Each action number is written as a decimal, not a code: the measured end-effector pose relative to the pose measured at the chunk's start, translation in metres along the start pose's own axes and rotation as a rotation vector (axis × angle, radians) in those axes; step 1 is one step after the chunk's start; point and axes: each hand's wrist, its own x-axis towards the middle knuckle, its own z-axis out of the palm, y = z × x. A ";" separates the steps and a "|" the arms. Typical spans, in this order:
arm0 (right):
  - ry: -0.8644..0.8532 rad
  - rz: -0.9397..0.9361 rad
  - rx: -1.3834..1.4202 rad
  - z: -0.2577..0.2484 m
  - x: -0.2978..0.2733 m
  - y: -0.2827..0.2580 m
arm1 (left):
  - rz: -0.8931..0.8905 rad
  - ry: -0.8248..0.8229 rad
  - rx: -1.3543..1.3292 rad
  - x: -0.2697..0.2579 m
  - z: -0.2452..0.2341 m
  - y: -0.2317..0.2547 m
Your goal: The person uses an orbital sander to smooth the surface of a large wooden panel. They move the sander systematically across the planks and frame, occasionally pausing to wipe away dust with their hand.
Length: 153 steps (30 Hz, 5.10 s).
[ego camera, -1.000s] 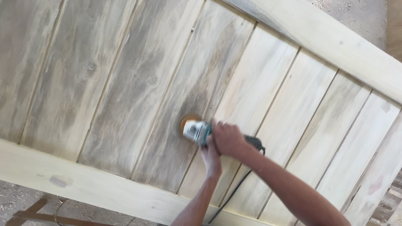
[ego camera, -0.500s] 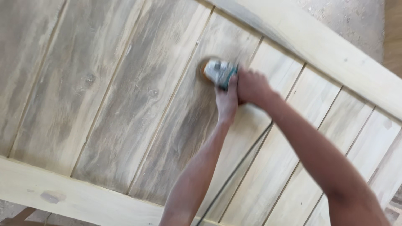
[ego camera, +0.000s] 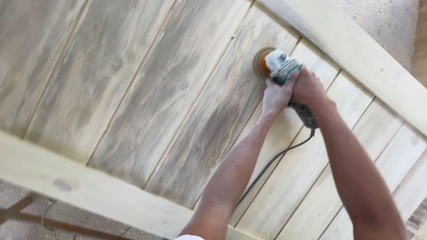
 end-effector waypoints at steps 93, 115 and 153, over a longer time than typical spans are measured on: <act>-0.153 -0.475 0.262 0.236 -0.398 -0.057 | -0.148 0.457 -0.178 -0.371 -0.154 -0.277; -0.144 -0.320 0.269 0.257 -0.436 0.043 | -0.181 0.223 -0.025 -0.406 -0.086 -0.336; -0.058 -0.060 0.289 0.218 -0.355 0.121 | -0.155 0.104 0.168 -0.326 -0.001 -0.265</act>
